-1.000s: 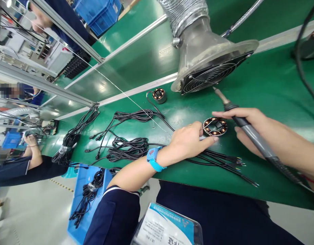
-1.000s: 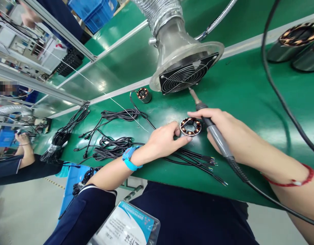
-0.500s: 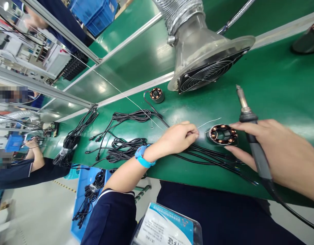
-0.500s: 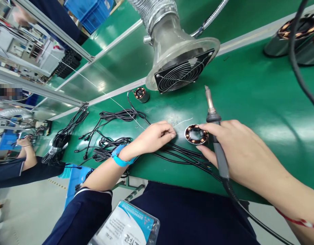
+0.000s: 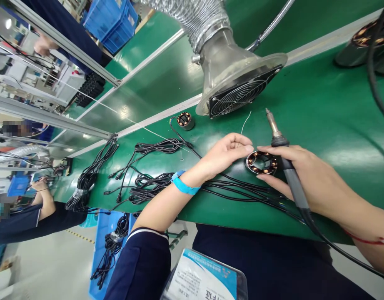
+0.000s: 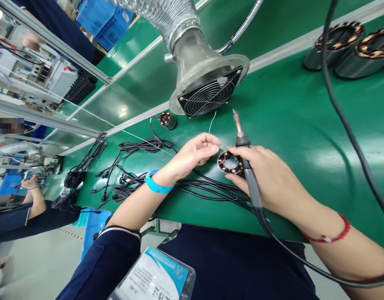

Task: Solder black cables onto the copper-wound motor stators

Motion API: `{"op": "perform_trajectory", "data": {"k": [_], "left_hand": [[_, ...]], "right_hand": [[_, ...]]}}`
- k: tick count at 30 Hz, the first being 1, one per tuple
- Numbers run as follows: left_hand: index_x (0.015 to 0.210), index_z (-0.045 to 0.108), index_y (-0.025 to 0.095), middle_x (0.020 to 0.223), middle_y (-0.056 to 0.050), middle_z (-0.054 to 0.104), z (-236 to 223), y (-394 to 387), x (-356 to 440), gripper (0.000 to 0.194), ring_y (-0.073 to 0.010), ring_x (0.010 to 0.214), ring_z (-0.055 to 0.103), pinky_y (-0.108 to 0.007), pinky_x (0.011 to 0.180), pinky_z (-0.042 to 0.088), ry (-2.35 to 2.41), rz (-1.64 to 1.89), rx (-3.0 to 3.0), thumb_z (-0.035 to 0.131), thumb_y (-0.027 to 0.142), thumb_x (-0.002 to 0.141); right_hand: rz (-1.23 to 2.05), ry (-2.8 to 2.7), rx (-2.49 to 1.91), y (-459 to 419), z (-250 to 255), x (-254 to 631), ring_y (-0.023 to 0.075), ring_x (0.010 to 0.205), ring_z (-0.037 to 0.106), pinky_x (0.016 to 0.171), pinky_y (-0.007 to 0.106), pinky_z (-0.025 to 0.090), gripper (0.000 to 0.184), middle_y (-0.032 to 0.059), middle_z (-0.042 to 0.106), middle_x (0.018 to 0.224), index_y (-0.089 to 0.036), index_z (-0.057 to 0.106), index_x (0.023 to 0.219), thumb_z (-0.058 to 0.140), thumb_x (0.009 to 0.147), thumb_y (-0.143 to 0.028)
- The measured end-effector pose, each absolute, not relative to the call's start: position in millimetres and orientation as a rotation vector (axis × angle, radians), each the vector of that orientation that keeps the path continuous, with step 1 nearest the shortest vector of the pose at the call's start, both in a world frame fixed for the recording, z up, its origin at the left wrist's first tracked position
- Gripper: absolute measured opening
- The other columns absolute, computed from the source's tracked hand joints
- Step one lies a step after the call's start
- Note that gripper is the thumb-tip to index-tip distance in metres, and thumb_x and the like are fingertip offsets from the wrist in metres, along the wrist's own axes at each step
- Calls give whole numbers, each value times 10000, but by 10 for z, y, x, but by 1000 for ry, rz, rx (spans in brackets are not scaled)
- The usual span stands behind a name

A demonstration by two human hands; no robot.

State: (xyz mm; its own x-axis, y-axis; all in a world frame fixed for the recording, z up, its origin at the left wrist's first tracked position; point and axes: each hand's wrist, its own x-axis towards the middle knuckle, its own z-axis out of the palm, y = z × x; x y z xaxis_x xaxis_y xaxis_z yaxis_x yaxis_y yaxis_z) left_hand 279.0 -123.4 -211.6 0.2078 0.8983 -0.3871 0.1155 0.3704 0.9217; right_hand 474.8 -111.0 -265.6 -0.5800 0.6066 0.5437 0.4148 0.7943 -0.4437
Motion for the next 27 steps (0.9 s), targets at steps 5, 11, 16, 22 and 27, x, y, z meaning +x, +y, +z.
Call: {"op": "perform_trajectory", "data": {"k": [5, 11, 16, 22, 27], "left_hand": [[1083, 563, 149, 924, -33, 478, -2042, -1233, 2757, 272, -88, 793, 442, -208, 727, 396, 1330, 519, 1772, 556, 259, 834], [1038, 575, 137, 980, -61, 512, -1934, -1208, 2770, 211, -144, 946, 482, -260, 852, 406, 1387, 342, 2025, 518, 233, 859], [988, 577, 144, 1001, -62, 522, -1913, -1195, 2797, 159, -153, 976, 497, -280, 909, 414, 1376, 279, 2039, 507, 203, 859], [924, 559, 144, 1015, -63, 512, -1851, -1318, 2806, 108, -139, 936, 489, -261, 833, 414, 1407, 292, 2204, 490, 219, 887], [883, 572, 148, 982, -67, 540, -1838, -1518, 2717, 171, -134, 893, 490, -259, 764, 406, 1538, 289, 2201, 446, 259, 916]], "right_hand": [[399, -2230, -740, -1115, -2712, 4756, 152, 879, 566, 748, 288, 480, 449, 74, 586, 1035, -114, 498, 1157, 489, 917, -493], [438, -2227, -747, -1128, -2721, 4750, 178, 940, 574, 779, 327, 495, 423, 81, 580, 1114, -145, 460, 1203, 461, 934, -472], [456, -2225, -764, -1140, -2726, 4749, 195, 953, 582, 778, 349, 504, 421, 84, 578, 1118, -168, 449, 1211, 455, 931, -482], [386, -2218, -727, -1131, -2712, 4735, 176, 943, 573, 775, 320, 495, 424, 82, 578, 1121, -120, 466, 1180, 469, 932, -464], [400, -2214, -732, -1139, -2693, 4739, 162, 980, 563, 801, 308, 485, 396, 54, 577, 1153, -133, 468, 1180, 476, 933, -443]]}}
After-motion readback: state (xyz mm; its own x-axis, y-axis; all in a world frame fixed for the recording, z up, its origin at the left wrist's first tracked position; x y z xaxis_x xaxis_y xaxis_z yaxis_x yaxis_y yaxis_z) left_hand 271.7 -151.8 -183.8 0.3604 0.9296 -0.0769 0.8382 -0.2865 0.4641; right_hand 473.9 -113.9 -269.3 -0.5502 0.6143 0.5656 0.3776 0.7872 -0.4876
